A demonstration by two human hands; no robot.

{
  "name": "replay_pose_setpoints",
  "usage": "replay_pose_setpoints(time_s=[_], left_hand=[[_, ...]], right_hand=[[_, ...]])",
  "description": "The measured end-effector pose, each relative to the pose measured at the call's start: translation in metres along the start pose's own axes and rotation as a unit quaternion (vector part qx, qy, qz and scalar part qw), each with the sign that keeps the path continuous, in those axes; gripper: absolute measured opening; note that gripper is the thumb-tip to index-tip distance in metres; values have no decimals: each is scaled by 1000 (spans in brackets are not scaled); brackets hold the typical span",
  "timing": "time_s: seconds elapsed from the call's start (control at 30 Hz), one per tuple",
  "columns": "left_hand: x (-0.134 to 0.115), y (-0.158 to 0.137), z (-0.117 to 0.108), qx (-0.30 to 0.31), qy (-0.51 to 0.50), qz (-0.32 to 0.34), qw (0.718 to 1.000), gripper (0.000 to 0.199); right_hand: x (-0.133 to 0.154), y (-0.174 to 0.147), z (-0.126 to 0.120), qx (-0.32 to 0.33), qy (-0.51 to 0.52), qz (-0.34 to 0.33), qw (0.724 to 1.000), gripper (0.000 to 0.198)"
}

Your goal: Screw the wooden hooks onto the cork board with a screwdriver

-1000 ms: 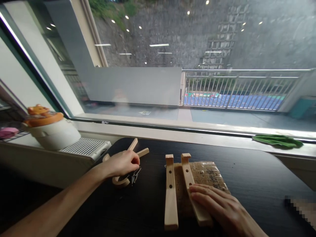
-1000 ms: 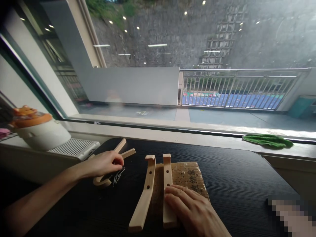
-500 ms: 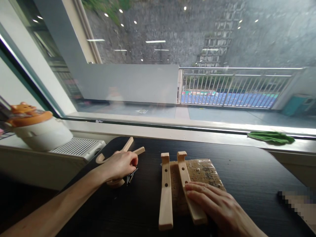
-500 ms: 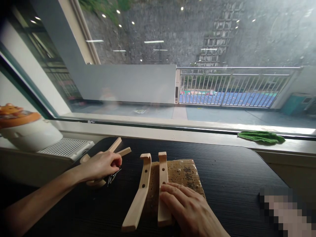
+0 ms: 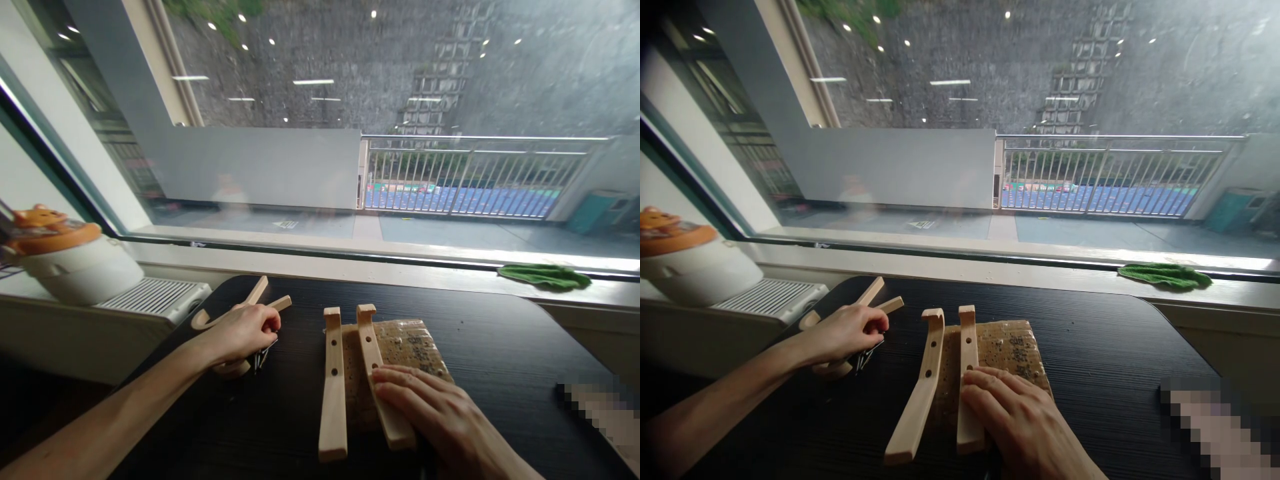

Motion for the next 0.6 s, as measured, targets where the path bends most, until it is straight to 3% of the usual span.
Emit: replay_pose_setpoints(time_s=[0.2,0.33,0.47,0.53,0.6], left_hand=[[-6,3,4,-10,0,-1,1000,12],[-20,-4,-20,-69,-47,-17,996,8],[-55,-24,-54,-151,-201,16,968,26],[-79,-33,-60,-174,-240,59,953,25],[-104,-38,-53,-155,-249,124,948,21]], right_hand=[[0,-1,-1,-4,2,5,1000,39],[0,-1,0,5,6,10,1000,38],[-2,-3,4,26,14,19,999,40],[-3,-3,4,28,12,22,999,39],[-2,-3,4,35,12,25,999,36]])
Point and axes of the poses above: each hand's wrist, its own y-axis towards the middle knuckle, its own z-axis out of the palm, x = y × z, the point moved 4 cm from there along y, towards the middle knuckle, and after that the axes turned 11 degrees about -y, right-handed, at the moved point
